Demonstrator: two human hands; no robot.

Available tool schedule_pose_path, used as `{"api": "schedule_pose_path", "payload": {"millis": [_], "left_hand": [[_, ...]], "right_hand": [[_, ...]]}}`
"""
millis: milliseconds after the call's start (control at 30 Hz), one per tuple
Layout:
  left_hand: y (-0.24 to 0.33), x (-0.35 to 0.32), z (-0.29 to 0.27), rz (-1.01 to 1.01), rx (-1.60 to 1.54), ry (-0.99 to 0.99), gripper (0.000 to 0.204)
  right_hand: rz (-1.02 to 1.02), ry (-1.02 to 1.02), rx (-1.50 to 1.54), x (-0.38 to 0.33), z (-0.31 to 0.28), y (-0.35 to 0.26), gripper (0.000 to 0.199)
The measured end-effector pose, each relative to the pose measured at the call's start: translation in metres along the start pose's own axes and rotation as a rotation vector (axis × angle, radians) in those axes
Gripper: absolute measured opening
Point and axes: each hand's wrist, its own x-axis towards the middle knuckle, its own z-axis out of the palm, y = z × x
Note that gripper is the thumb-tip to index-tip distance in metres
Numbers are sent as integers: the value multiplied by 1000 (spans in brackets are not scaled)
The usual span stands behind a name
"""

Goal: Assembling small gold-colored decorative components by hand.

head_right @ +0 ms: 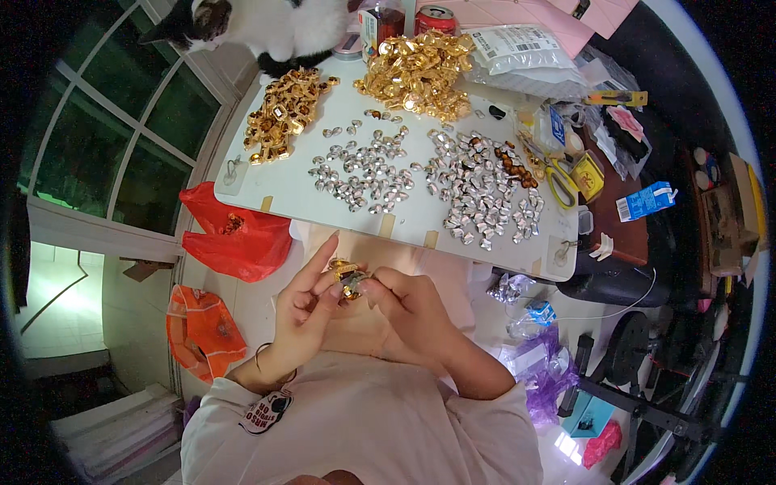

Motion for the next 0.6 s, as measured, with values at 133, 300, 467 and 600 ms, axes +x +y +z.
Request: {"api": "schedule_pose_path", "payload": {"millis": [133, 300, 467, 600], "left_hand": [[-6, 4, -10, -15, -186, -35, 50], [-5, 10, -10, 11, -333, -70, 44], [-10, 8, -8, -157, -382, 51, 35], [-13, 8, -10, -195, -357, 69, 38]], "right_hand": [[179, 8, 572, -3, 2, 2, 9], [-29, -43, 227, -3, 16, 3, 23], [-35, -103, 109, -14, 17, 9, 26], [-27, -133, 39, -17, 13, 9, 27]]}}
